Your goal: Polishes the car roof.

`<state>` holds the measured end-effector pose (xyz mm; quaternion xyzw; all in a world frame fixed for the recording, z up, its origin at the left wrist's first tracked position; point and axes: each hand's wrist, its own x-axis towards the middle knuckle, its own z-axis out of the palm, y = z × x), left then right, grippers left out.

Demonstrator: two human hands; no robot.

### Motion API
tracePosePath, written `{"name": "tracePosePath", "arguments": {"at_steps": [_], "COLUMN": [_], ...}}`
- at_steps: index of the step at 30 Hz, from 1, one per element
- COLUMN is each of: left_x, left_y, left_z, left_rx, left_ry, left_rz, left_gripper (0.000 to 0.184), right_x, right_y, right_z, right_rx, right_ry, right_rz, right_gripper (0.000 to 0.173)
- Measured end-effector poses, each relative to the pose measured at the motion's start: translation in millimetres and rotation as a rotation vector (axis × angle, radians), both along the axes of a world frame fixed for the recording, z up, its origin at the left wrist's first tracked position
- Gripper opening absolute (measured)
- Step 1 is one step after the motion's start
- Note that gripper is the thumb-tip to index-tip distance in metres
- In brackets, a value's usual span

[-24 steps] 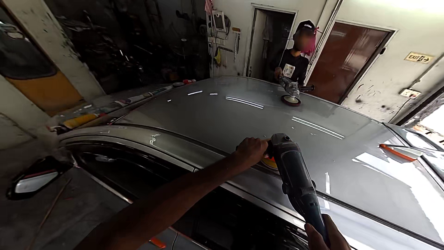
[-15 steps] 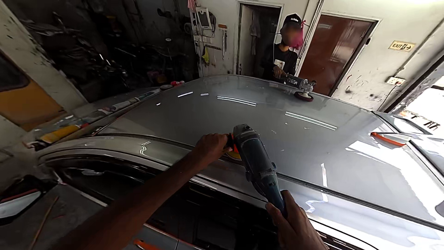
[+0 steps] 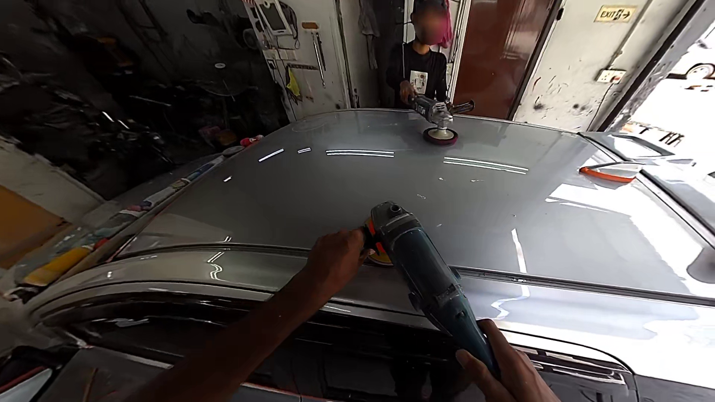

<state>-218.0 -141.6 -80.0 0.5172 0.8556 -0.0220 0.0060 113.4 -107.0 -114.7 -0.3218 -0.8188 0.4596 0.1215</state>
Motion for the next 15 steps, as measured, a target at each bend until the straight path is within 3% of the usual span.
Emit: {"name": "tracePosePath", "arguments": {"at_steps": [15], "left_x": [220], "left_y": [209], "left_z": [16], "left_rx": [-0.046], "left_ry": [-0.032], "left_rz": [-0.623], "left_gripper": [0.032], "right_x": [178], "right_y": [22], "right_z": [-8], "right_rx": [-0.100], "right_ry": [0.094], "right_rz": [-0.603], "right_gripper": [0.045]}}
